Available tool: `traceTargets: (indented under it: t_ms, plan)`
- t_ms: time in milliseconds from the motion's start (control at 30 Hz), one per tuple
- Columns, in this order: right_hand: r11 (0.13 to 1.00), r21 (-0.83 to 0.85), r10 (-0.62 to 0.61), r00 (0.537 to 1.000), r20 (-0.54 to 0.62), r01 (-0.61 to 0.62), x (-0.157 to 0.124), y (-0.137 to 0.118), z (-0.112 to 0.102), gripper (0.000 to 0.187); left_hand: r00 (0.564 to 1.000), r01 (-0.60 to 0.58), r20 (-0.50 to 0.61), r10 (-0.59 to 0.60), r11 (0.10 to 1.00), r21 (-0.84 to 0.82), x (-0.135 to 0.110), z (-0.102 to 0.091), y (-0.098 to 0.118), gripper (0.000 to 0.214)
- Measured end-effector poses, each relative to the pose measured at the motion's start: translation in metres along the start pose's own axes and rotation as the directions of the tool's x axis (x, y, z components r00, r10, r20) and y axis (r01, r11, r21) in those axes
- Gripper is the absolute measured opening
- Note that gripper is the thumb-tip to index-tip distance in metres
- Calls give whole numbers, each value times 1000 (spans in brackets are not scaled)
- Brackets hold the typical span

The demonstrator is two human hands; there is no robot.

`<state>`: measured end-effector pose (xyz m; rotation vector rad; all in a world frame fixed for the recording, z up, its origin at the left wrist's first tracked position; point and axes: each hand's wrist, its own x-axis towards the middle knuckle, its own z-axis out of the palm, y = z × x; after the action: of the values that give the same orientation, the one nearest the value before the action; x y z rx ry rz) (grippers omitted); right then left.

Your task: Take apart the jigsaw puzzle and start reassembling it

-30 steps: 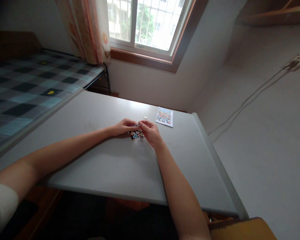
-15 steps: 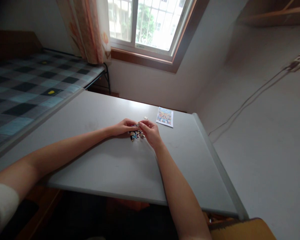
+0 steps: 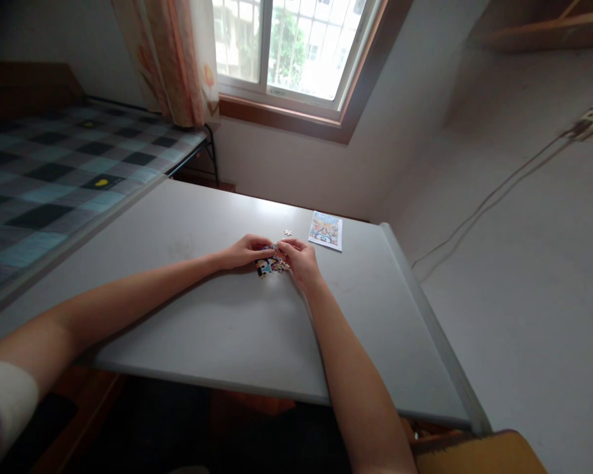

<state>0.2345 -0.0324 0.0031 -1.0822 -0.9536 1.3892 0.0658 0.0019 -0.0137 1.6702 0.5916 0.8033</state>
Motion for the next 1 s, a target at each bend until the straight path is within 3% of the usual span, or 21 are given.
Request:
traceTargets:
  t_ms: [233,567,1000]
  plan:
    - [999,30,-35,997,-64,37,2,2,2,32,987,-44,-154,37,998,-43,3,0,-5,45]
    - [999,-32,-11,994,-113,8,4,7,0,32,983,-18,-182,10,999,-41,5,1,-9,43]
    - [972,-191,-166,978,-123,141,4,5,-4,41,971,-28,-239,24,1000,-12,6,-1,-9,44]
